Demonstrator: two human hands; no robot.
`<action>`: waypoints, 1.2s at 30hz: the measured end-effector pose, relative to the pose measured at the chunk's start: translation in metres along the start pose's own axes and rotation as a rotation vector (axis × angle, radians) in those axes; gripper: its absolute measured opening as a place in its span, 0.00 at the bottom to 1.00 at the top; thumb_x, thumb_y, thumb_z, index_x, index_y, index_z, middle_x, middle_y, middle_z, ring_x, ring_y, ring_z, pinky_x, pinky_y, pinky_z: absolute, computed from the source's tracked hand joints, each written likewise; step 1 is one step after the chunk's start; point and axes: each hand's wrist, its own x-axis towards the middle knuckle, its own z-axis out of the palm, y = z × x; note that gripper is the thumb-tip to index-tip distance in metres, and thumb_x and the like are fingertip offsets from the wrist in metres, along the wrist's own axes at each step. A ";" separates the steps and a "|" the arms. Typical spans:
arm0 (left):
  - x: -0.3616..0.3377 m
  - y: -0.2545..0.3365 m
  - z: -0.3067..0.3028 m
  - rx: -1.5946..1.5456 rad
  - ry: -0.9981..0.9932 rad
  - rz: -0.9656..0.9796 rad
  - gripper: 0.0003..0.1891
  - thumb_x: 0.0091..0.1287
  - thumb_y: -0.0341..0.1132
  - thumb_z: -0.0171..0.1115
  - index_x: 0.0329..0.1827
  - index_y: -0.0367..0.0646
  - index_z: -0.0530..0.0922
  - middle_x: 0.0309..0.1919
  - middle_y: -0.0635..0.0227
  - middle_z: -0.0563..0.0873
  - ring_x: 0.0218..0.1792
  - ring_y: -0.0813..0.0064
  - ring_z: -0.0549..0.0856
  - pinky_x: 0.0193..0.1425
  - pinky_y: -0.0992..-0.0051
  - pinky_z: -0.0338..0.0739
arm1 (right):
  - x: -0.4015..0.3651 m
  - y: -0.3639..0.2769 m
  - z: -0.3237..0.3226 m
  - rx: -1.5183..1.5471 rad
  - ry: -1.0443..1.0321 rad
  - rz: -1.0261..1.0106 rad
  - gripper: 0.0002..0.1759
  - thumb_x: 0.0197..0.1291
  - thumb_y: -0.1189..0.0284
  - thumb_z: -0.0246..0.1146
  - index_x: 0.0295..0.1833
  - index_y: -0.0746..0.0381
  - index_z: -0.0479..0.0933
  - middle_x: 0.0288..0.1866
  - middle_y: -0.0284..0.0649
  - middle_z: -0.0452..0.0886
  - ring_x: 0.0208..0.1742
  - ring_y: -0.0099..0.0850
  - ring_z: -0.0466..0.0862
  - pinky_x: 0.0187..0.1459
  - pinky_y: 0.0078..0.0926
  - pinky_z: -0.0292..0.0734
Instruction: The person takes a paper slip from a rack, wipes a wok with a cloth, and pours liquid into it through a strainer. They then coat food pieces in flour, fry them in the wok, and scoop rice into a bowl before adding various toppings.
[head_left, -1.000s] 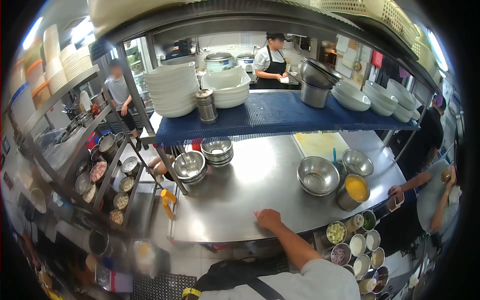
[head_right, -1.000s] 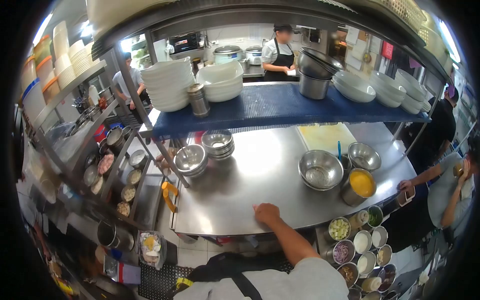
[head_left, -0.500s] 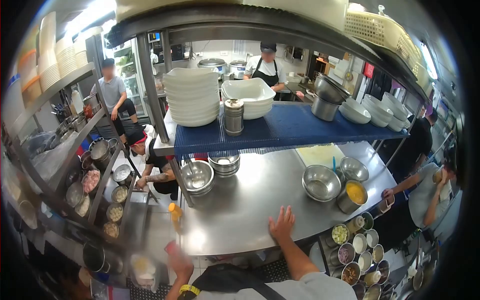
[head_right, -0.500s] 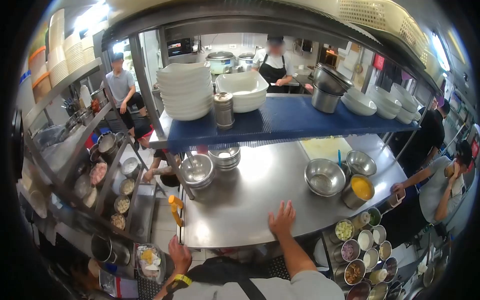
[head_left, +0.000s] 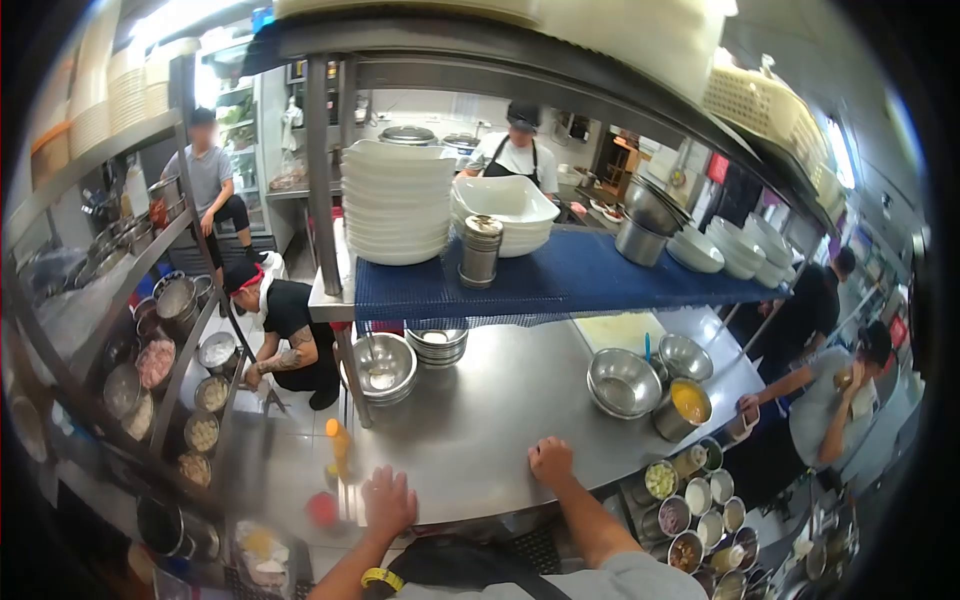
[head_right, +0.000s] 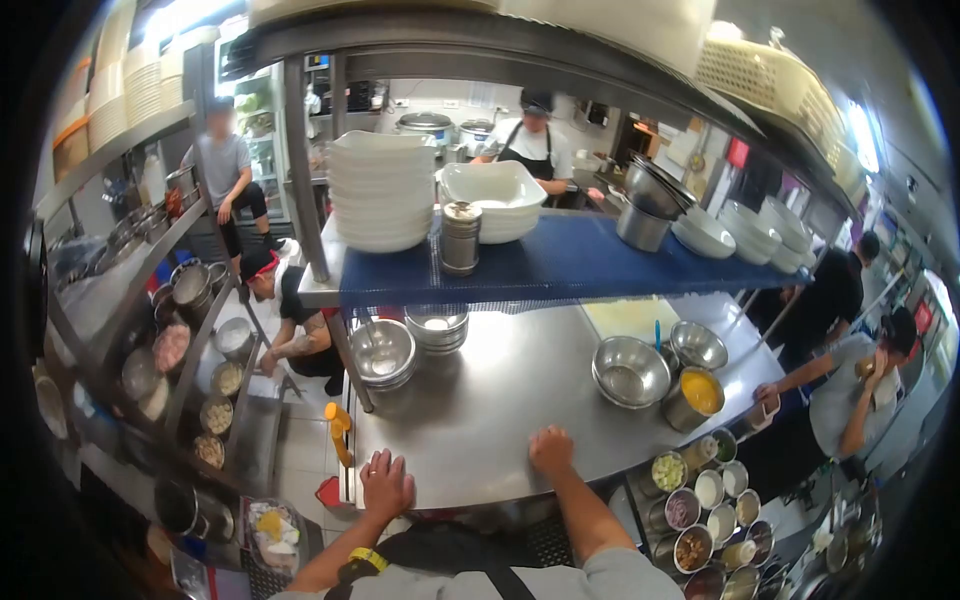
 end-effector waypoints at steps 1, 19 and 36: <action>-0.004 -0.005 0.003 0.000 0.016 0.004 0.25 0.61 0.41 0.65 0.60 0.43 0.76 0.64 0.49 0.74 0.68 0.47 0.70 0.69 0.48 0.61 | 0.010 -0.002 -0.014 0.025 -0.163 -0.001 0.21 0.64 0.55 0.59 0.37 0.62 0.85 0.40 0.52 0.85 0.43 0.54 0.83 0.51 0.54 0.76; 0.003 0.014 0.007 -0.002 0.039 -0.142 0.17 0.58 0.36 0.66 0.51 0.45 0.82 0.57 0.55 0.82 0.63 0.51 0.78 0.67 0.52 0.67 | 0.026 0.052 -0.048 0.046 -0.607 0.053 0.36 0.72 0.44 0.41 0.47 0.61 0.86 0.51 0.52 0.86 0.56 0.53 0.83 0.59 0.47 0.76; 0.035 0.073 0.038 0.235 -0.001 -0.106 0.31 0.63 0.46 0.62 0.67 0.39 0.71 0.72 0.40 0.65 0.73 0.39 0.64 0.71 0.43 0.61 | -0.024 0.060 -0.061 0.096 -0.630 0.175 0.32 0.73 0.46 0.46 0.45 0.61 0.86 0.46 0.51 0.87 0.51 0.49 0.86 0.54 0.47 0.79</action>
